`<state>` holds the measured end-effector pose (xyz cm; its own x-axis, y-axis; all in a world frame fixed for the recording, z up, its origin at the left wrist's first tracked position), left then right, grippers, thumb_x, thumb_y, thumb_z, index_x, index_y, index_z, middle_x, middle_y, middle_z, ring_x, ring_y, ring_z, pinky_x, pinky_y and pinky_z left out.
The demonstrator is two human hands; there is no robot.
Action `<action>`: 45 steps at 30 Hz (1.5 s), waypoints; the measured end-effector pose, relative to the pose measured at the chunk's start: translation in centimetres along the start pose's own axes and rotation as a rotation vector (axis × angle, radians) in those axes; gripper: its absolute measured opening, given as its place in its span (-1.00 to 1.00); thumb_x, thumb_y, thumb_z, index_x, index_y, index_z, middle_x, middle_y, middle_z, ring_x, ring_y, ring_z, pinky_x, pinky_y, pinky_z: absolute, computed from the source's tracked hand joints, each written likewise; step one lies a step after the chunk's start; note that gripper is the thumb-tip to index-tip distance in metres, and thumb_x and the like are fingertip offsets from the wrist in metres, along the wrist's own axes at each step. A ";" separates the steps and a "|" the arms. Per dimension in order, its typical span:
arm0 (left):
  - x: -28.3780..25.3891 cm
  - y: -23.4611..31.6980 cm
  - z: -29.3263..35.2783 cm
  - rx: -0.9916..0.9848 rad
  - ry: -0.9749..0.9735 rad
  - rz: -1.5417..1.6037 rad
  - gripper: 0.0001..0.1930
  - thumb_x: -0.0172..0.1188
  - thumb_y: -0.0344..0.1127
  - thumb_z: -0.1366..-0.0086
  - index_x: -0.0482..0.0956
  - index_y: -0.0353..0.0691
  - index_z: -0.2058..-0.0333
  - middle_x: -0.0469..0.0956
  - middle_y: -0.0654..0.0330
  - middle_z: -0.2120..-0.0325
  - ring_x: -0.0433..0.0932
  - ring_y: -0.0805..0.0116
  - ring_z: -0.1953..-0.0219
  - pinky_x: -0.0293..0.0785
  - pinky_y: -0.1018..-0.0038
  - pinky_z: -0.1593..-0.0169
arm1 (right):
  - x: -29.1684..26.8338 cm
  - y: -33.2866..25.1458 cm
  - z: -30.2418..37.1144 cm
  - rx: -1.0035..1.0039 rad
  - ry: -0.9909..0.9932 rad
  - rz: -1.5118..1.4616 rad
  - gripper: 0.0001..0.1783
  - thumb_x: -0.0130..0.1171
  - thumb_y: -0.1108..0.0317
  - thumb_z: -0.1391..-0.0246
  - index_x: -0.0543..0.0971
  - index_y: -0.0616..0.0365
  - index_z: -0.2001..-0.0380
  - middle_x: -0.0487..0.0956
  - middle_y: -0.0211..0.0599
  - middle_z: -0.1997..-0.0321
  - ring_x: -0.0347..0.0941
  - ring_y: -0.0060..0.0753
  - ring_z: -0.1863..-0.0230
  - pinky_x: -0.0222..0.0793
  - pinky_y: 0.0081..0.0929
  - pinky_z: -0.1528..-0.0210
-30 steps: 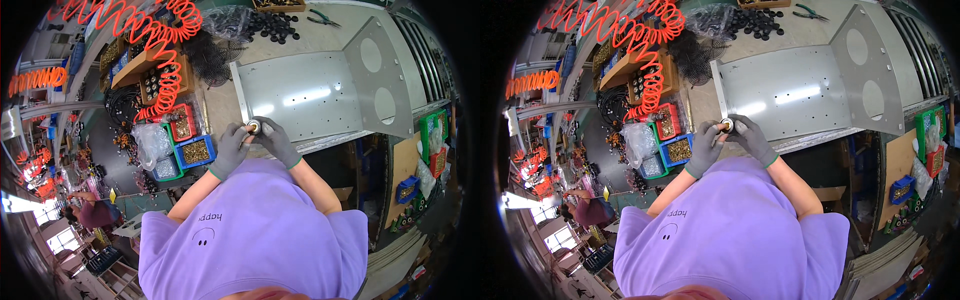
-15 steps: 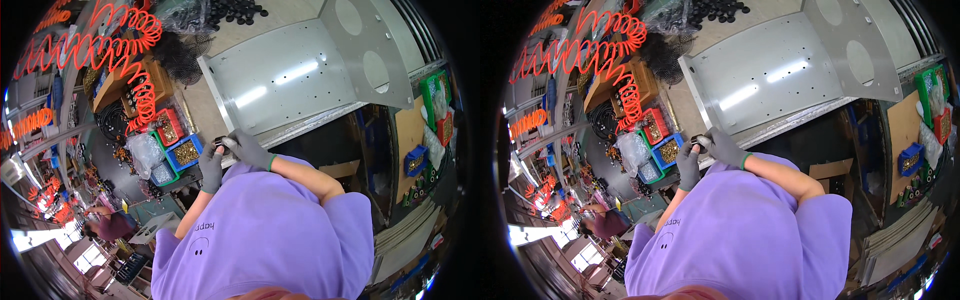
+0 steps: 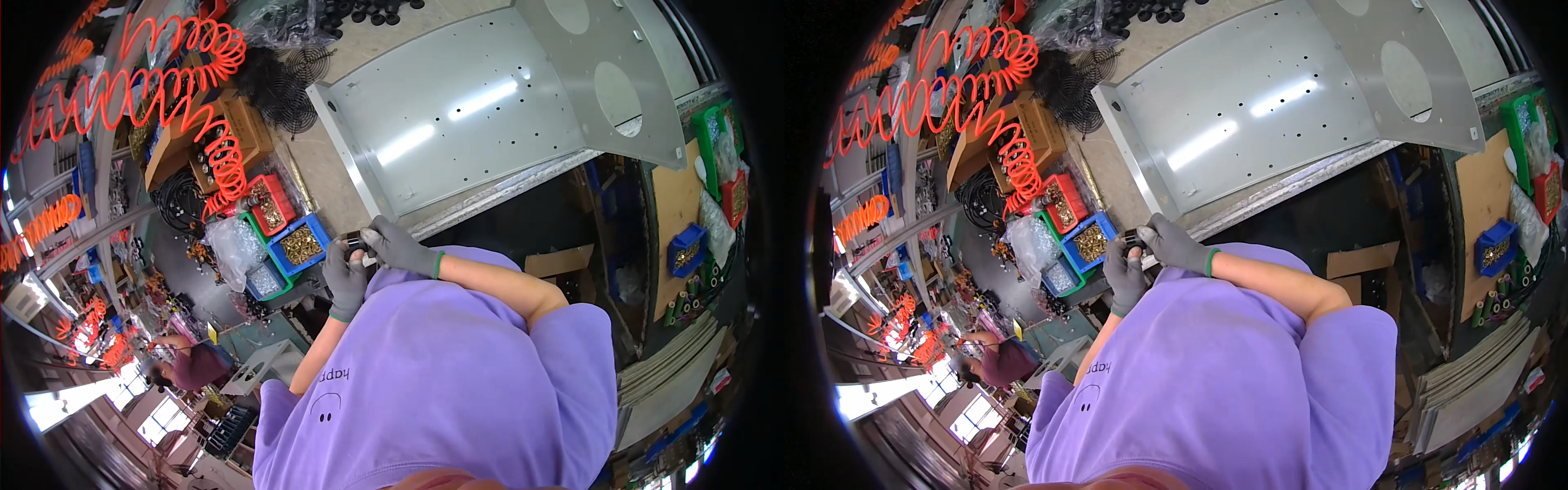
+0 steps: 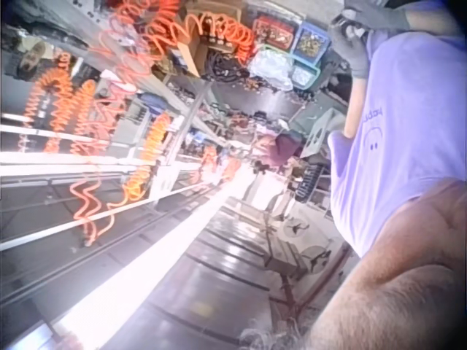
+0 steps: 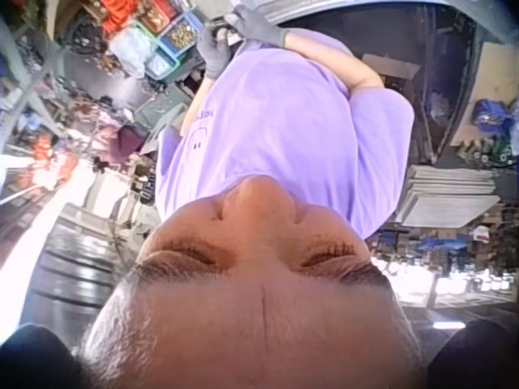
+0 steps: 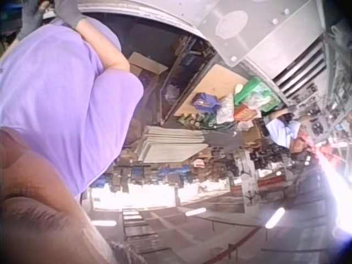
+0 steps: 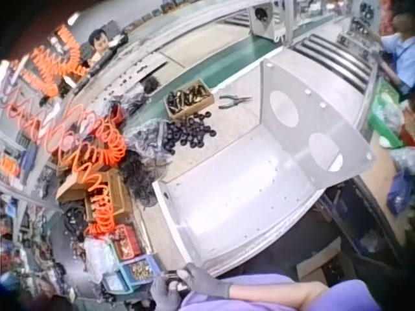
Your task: Assembling components and securing parts of a metal enclosure using an air screwdriver.
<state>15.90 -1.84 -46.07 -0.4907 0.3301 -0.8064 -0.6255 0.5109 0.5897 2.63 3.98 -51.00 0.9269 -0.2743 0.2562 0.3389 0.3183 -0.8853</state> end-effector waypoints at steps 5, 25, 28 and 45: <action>0.5 0.5 0.4 -0.219 -0.020 0.265 -0.71 0.11 -0.18 -0.24 0.43 -0.34 0.27 0.47 0.02 0.45 0.49 0.05 0.40 0.39 0.29 0.32 | 0.1 0.6 0.1 -0.299 0.100 0.106 -0.73 -0.07 0.17 -0.26 0.32 0.19 0.29 0.43 -0.06 0.52 0.44 -0.05 0.47 0.34 -0.22 0.40; 2.1 0.7 1.2 0.024 0.118 -0.036 -0.65 -0.06 -0.12 -0.35 0.35 -0.39 0.21 0.42 -0.03 0.45 0.42 -0.03 0.45 0.31 0.23 0.42 | 1.0 1.1 1.0 -0.095 0.153 0.068 -0.74 -0.18 0.17 -0.30 0.32 0.15 0.21 0.44 0.00 0.48 0.44 0.03 0.42 0.32 -0.19 0.36; 2.6 0.5 1.2 -0.154 0.145 0.203 -0.68 -0.09 -0.15 -0.38 0.37 -0.37 0.25 0.41 0.10 0.51 0.39 0.23 0.48 0.30 0.35 0.42 | 1.0 -0.2 1.2 -0.293 0.214 0.135 -0.75 -0.14 0.18 -0.28 0.34 0.13 0.17 0.47 0.00 0.44 0.45 0.11 0.39 0.35 -0.17 0.32; 1.9 -0.1 0.5 -0.570 -0.053 0.539 -0.77 -0.07 -0.25 -0.40 0.36 -0.22 0.44 0.25 0.38 0.65 0.20 0.61 0.59 0.12 0.58 0.55 | -2.0 -0.9 0.1 -0.197 -0.028 0.341 -0.54 0.07 0.17 -0.11 0.37 0.13 -0.05 0.53 0.00 0.26 0.48 0.04 0.15 0.39 -0.20 0.09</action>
<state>15.38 -0.85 -47.71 -0.7944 0.4609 -0.3956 -0.5314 -0.2119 0.8202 0.55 4.35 -50.69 0.9859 -0.1573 -0.0573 -0.0240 0.2062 -0.9782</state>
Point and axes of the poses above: each hand's wrist, its own z-axis away from the middle knuckle, its own x-axis out of the palm, y = z × x, the point moved 1 cm from there along -z, towards the middle knuckle
